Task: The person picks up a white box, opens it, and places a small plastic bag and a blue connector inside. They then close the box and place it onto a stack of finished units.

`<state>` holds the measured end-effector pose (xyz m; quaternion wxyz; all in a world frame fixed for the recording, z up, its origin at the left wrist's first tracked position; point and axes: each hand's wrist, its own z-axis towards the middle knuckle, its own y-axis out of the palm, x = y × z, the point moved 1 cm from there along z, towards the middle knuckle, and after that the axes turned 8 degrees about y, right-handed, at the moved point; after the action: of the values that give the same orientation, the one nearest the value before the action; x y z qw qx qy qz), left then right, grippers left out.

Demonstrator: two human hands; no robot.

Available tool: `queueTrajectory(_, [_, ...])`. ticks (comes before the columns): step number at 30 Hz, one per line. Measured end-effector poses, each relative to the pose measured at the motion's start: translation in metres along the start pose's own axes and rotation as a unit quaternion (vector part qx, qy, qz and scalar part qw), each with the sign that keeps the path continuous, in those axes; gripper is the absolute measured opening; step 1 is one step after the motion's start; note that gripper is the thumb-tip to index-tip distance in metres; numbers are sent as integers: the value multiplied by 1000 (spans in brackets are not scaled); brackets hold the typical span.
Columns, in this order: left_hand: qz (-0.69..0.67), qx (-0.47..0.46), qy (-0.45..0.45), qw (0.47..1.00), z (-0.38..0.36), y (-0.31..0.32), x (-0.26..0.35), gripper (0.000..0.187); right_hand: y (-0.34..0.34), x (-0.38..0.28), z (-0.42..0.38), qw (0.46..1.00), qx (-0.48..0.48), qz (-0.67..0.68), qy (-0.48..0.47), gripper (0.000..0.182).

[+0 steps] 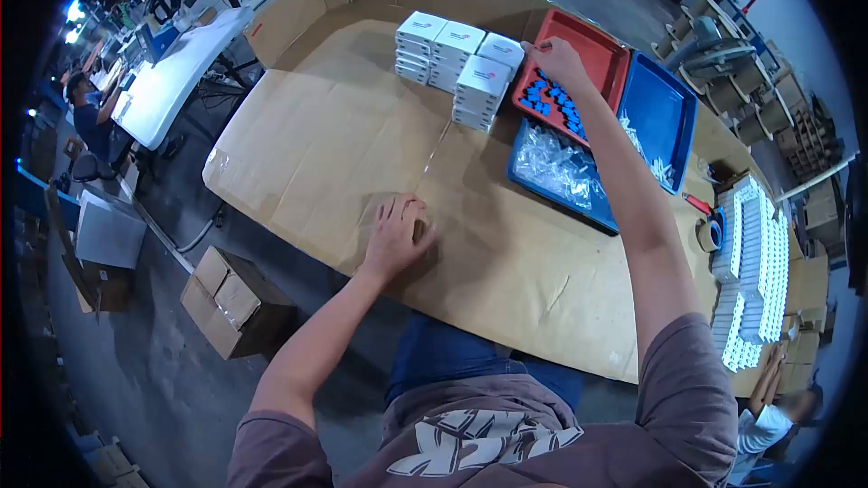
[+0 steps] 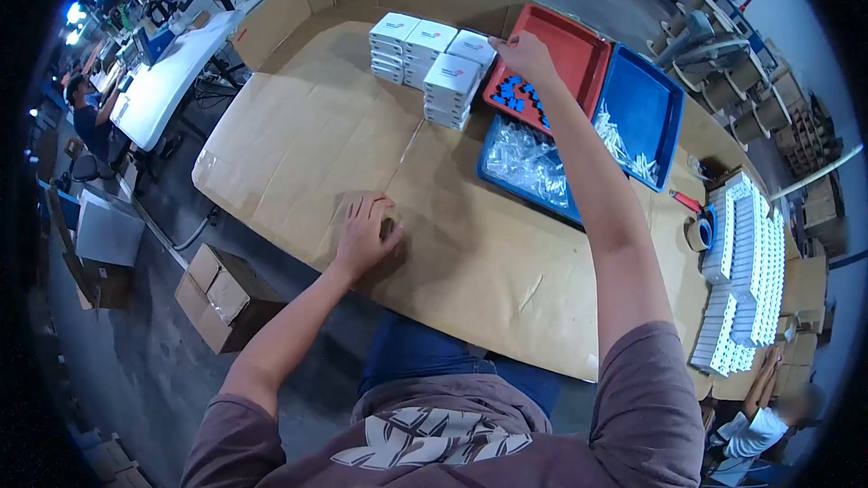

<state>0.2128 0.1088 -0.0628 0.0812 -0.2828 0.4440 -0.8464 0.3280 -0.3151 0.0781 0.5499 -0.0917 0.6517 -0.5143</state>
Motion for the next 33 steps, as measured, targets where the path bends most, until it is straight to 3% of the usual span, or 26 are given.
queueTrajectory(2, [5,-9,2,1000,2,2,-2,44,10,-3,34,991,-87,-47,90,73])
queueTrajectory(6, [-1,0,8,1000,3,4,-5,49,44,12,61,985,-111,5,131,84])
queueTrajectory(9, [-11,-17,-3,1000,4,2,-4,45,46,9,56,985,-110,0,130,73])
queueTrajectory(12, [-10,-17,3,1000,4,4,-4,45,53,16,56,970,-123,158,137,61])
queueTrajectory(18, [-9,-8,0,1000,3,7,-5,45,51,22,60,943,-75,278,169,49])
queueTrajectory(21, [1,-5,8,1000,2,6,-6,43,51,30,59,924,6,350,151,36])
queueTrajectory(24, [-1,4,-10,1000,1,8,-5,41,17,22,27,895,9,434,103,33])
queueTrajectory(30, [8,11,2,1000,1,7,-1,40,-93,-19,-93,777,-35,607,-165,37])
queueTrajectory(33, [13,30,27,999,0,9,-2,38,-137,-20,-151,776,-49,603,-180,38])
